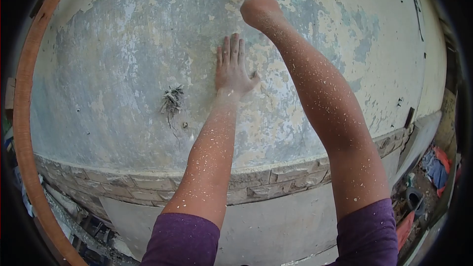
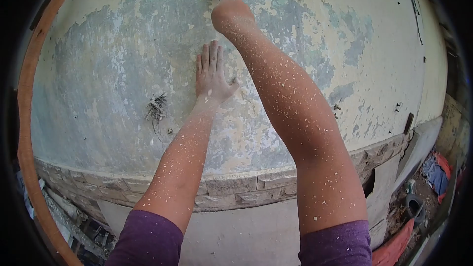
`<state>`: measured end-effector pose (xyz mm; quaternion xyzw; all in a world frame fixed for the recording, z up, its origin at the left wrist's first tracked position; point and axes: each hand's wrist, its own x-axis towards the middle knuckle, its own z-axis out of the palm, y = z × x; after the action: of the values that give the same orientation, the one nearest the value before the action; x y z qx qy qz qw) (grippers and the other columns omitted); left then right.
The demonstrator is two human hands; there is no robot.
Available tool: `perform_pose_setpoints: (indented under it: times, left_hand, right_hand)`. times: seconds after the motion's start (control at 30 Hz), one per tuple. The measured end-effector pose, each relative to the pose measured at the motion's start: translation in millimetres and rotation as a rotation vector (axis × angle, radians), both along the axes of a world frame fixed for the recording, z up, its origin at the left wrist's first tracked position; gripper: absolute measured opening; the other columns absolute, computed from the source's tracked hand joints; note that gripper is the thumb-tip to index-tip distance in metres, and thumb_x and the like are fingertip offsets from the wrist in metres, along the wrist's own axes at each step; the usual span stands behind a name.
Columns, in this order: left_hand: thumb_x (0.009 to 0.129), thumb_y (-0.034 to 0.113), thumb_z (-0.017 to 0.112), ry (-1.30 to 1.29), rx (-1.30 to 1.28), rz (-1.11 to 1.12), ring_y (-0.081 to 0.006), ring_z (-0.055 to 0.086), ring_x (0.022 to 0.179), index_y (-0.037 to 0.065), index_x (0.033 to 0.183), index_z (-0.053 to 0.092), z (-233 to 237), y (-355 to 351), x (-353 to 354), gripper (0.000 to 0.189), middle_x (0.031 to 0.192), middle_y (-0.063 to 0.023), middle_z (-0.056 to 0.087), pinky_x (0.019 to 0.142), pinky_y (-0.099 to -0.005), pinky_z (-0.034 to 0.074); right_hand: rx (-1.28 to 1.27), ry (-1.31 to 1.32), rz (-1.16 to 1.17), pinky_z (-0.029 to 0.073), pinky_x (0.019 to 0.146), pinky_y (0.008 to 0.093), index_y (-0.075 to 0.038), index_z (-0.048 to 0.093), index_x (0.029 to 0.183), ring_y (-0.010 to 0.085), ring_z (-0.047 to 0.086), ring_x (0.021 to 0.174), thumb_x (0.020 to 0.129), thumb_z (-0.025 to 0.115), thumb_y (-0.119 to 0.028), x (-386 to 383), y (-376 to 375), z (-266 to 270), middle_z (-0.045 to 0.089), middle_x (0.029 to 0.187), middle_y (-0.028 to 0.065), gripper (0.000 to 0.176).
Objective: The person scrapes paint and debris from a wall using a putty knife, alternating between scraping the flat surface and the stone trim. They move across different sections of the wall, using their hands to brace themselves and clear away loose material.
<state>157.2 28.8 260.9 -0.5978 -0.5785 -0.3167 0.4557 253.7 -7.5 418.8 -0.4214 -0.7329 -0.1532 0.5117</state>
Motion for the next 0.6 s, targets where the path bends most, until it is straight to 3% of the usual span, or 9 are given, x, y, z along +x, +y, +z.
perform_pose_setpoints:
  times: [0.03, 0.17, 0.23, 0.37, 0.47, 0.53, 0.6]
  left_hand:
    - [0.081, 0.052, 0.055, -0.004, 0.000, -0.003, -0.0279, -0.004, 0.145, 0.004, 0.149, 0.005, 3, 0, -7, 0.098, 0.157, -0.0113, -0.001, 0.117, -0.0435, -0.001]
    - [0.081, 0.050, 0.056, 0.011, 0.099, -0.107, -0.0290, -0.002, 0.145, 0.004, 0.149, 0.006, 4, 5, -12, 0.096, 0.157, -0.0121, 0.001, 0.117, -0.0444, 0.000]
    - [0.080, 0.049, 0.057, 0.001, 0.057, -0.097, -0.0305, -0.002, 0.145, 0.003, 0.149, 0.009, 1, 4, -11, 0.096, 0.157, -0.0130, 0.003, 0.117, -0.0451, 0.000]
    - [0.082, 0.055, 0.049, 0.014, 0.050, 0.007, -0.0281, -0.004, 0.145, 0.006, 0.150, 0.006, 3, 3, -11, 0.094, 0.158, -0.0108, -0.001, 0.117, -0.0436, -0.002]
    - [0.083, 0.055, 0.048, 0.019, -0.046, 0.038, -0.0283, -0.004, 0.145, 0.006, 0.150, 0.006, -3, 7, -8, 0.093, 0.158, -0.0108, -0.002, 0.117, -0.0438, -0.002]
    - [0.084, 0.055, 0.047, 0.048, 0.091, -0.013, -0.0287, -0.004, 0.145, 0.006, 0.150, 0.005, 1, 10, -14, 0.092, 0.158, -0.0111, -0.002, 0.117, -0.0437, -0.001]
    - [0.084, 0.055, 0.047, 0.028, -0.011, 0.003, -0.0289, -0.004, 0.145, 0.005, 0.150, 0.005, 2, 4, -12, 0.093, 0.158, -0.0113, -0.001, 0.117, -0.0436, -0.001]
  right_hand:
    - [-0.117, -0.017, 0.074, 0.049, 0.092, 0.0444, 0.000, 0.057, 0.120, 0.0373, 0.057, 0.112, 0.088, 0.045, -0.012, -6, -9, 29, 0.059, 0.120, 0.0234, 0.036]
    - [-0.020, 0.085, 0.053, 0.050, 0.090, 0.0448, -0.001, 0.058, 0.120, 0.0381, 0.059, 0.109, 0.088, 0.047, -0.012, -15, -11, 7, 0.061, 0.115, 0.0229, 0.036]
    - [0.040, -0.036, -0.082, 0.051, 0.088, 0.0447, 0.000, 0.058, 0.119, 0.0375, 0.061, 0.107, 0.087, 0.048, -0.011, -21, -7, -10, 0.063, 0.113, 0.0224, 0.035]
    - [0.063, -0.012, -0.013, 0.050, 0.090, 0.0444, 0.000, 0.057, 0.120, 0.0364, 0.060, 0.109, 0.087, 0.049, -0.009, -39, -6, 24, 0.062, 0.115, 0.0218, 0.036]
    - [-0.185, 0.018, 0.082, 0.050, 0.091, 0.0438, -0.001, 0.053, 0.124, 0.0356, 0.058, 0.112, 0.086, 0.050, -0.008, -48, -15, 27, 0.059, 0.119, 0.0217, 0.038]
    - [-0.006, 0.079, -0.018, 0.050, 0.091, 0.0434, -0.001, 0.056, 0.121, 0.0356, 0.060, 0.110, 0.086, 0.051, -0.008, -44, -18, 8, 0.062, 0.115, 0.0213, 0.036]
    - [0.063, 0.047, -0.039, 0.050, 0.091, 0.0436, -0.001, 0.057, 0.120, 0.0356, 0.060, 0.109, 0.085, 0.051, -0.008, -41, -16, 2, 0.062, 0.115, 0.0213, 0.036]
